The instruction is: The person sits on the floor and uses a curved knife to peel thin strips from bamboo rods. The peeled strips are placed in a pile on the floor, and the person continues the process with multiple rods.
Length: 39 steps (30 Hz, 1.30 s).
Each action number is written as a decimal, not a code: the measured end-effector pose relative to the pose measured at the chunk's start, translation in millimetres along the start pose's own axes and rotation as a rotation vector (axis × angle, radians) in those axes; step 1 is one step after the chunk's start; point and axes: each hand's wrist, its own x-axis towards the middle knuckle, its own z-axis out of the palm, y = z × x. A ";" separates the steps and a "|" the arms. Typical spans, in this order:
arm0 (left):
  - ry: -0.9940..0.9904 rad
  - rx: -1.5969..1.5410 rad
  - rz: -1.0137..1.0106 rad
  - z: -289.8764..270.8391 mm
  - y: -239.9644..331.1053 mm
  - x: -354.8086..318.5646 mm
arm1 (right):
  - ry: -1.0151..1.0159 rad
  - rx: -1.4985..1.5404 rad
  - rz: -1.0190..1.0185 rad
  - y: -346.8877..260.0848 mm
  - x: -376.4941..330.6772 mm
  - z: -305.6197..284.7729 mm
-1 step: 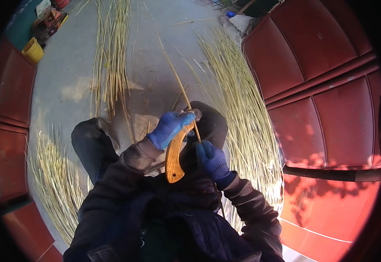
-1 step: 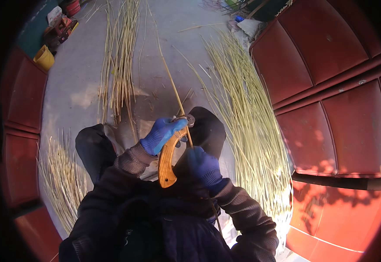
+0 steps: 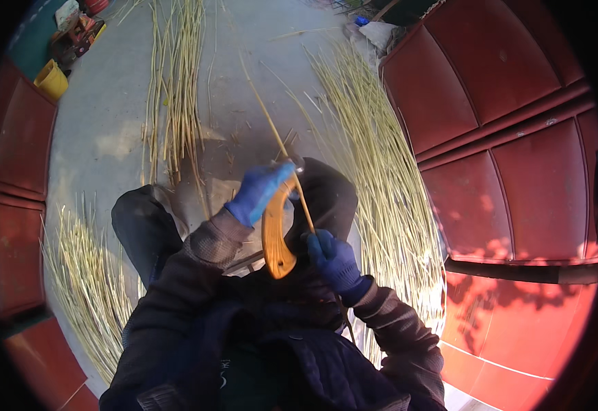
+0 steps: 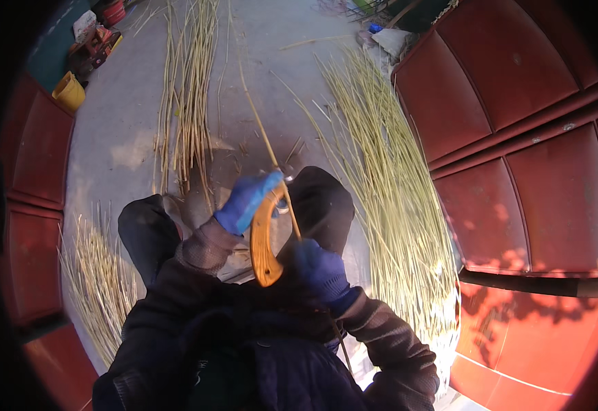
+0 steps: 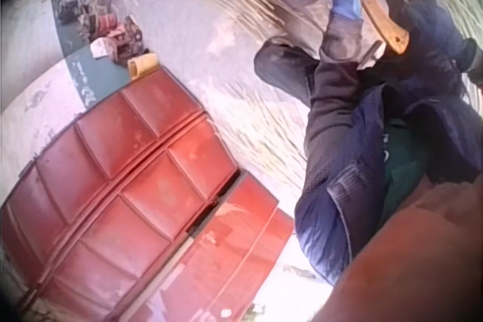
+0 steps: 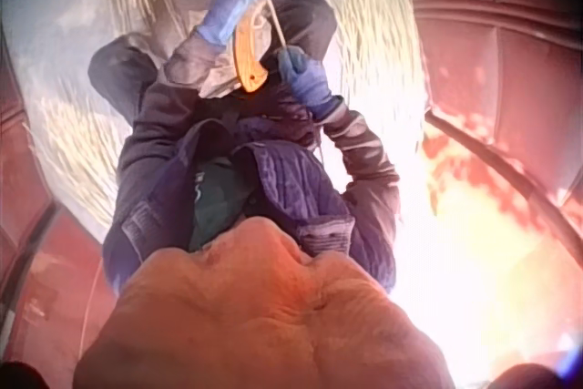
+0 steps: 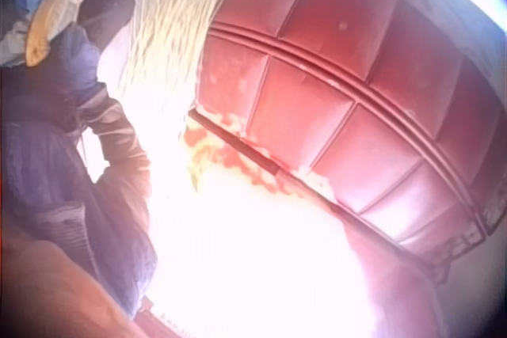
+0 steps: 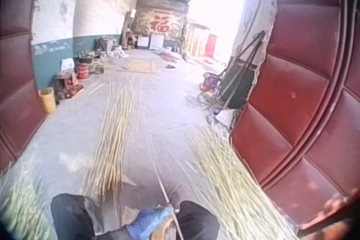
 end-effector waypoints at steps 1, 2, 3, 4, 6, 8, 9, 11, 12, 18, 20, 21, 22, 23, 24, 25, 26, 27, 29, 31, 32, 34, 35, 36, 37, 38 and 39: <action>0.134 0.062 -0.061 -21.0 12.3 11.9 | 0.029 0.285 0.210 -9.7 -21.2 1.6; 0.214 0.104 -0.071 -49.3 35.1 28.6 | -0.001 0.547 0.444 -20.7 -48.8 0.6; 0.220 0.088 0.053 -74.3 54.9 40.8 | -0.017 0.466 0.405 -20.8 -76.2 -6.6; 0.308 0.141 0.032 -94.3 70.9 54.5 | -0.100 0.392 0.400 -19.3 -109.3 -17.3; 0.278 0.479 0.303 -136.8 94.0 59.8 | -0.178 0.401 0.445 -9.9 -171.4 -34.0; 0.248 0.332 0.299 -160.9 114.2 66.3 | -0.184 0.184 0.386 -7.9 -224.7 -46.8; 0.294 0.272 0.291 -164.2 118.8 67.1 | -0.200 0.147 0.381 -7.9 -242.5 -49.3; 0.190 0.359 0.304 -155.8 114.9 63.2 | -0.154 0.161 0.357 -5.3 -255.6 -48.1; 0.170 0.416 0.301 -144.3 108.9 61.8 | -0.176 0.246 0.455 -5.2 -252.1 -46.0; 0.185 0.118 0.014 -57.2 63.4 28.9 | -0.057 0.579 0.413 8.9 -94.9 -29.3; 0.154 0.071 -0.021 -31.6 47.9 11.7 | -0.099 0.504 0.308 11.6 -20.1 -20.3; 0.137 0.079 -0.049 -23.1 42.6 3.7 | -0.009 0.547 0.291 7.0 15.0 -6.9; 0.117 0.087 -0.087 -16.8 38.2 -3.4 | 0.026 0.647 0.290 4.4 43.4 1.7; 0.125 0.056 -0.070 -13.3 35.6 -8.5 | 0.043 0.776 0.440 1.6 72.5 16.0; 0.131 0.023 -0.063 -11.4 33.3 -13.1 | 0.027 0.754 0.462 3.0 89.4 21.8; 0.137 -0.010 -0.055 -12.0 32.7 -15.9 | 0.080 0.575 0.363 0.2 96.5 29.3; 0.127 0.046 -0.045 -16.7 35.0 -15.7 | 0.100 0.444 0.317 -2.2 97.1 34.3; 0.116 0.102 -0.036 -23.3 39.2 -14.0 | 0.140 0.345 0.221 -2.7 88.9 34.5; 0.104 0.004 0.000 -42.5 48.8 -5.3 | 0.120 0.182 0.195 -2.5 55.6 25.5; 0.146 0.695 0.456 -84.2 76.9 16.5 | 0.010 0.094 0.127 -9.0 2.8 8.7; 0.255 0.180 0.126 -104.9 90.5 28.7 | 0.103 0.003 0.036 -11.8 -21.2 1.0; 0.272 0.383 0.321 -157.0 106.4 34.6 | -0.020 0.006 0.074 -7.3 -72.5 -22.1; 0.317 0.200 0.305 -183.6 120.0 40.9 | -0.074 -0.013 0.106 -5.9 -98.2 -31.7; 0.299 0.301 0.369 -210.0 130.6 41.0 | -0.118 -0.044 0.086 -1.4 -122.7 -38.8; 0.342 0.630 0.580 -233.0 139.4 42.3 | -0.118 -0.136 0.070 2.6 -151.0 -45.5; 0.430 0.539 0.392 -257.1 156.1 41.9 | -0.101 -0.109 0.095 8.3 -181.0 -48.5; 0.430 0.508 0.400 -275.5 167.1 40.0 | -0.144 -0.165 0.146 14.4 -214.9 -52.2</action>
